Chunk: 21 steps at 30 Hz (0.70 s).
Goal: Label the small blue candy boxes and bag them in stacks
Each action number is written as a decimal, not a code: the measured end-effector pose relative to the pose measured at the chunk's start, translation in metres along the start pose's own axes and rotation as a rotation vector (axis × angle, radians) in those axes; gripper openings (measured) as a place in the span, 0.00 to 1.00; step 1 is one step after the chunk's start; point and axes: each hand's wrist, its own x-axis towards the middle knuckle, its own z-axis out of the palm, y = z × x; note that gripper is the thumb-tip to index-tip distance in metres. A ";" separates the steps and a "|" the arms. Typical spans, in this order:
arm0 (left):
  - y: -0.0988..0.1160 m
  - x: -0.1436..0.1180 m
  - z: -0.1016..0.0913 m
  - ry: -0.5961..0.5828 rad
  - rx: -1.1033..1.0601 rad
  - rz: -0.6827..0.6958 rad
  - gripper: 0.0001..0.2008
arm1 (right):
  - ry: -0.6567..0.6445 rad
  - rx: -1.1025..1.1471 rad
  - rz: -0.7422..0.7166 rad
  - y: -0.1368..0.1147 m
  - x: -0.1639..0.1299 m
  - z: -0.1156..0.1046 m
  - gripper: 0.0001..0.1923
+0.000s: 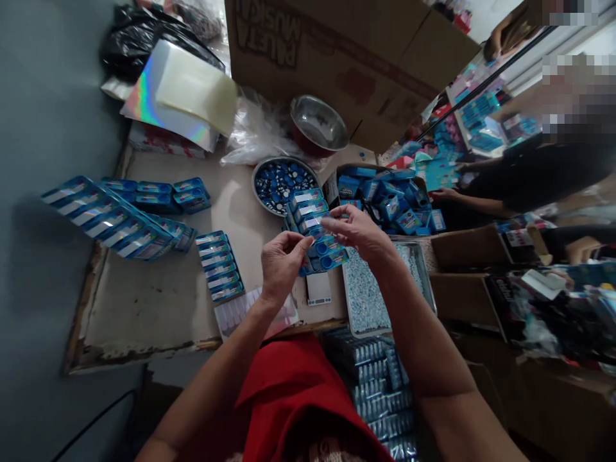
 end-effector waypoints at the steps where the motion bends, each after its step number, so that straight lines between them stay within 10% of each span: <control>1: 0.000 0.001 -0.003 -0.017 0.015 -0.009 0.15 | -0.030 0.022 0.010 0.002 -0.002 -0.002 0.36; 14: 0.024 0.024 -0.036 -0.229 0.364 -0.045 0.09 | -0.211 -0.056 -0.133 0.016 -0.010 -0.012 0.20; 21: -0.004 0.029 -0.018 -0.156 0.278 -0.140 0.09 | 0.079 -0.590 -0.278 0.012 0.005 -0.008 0.17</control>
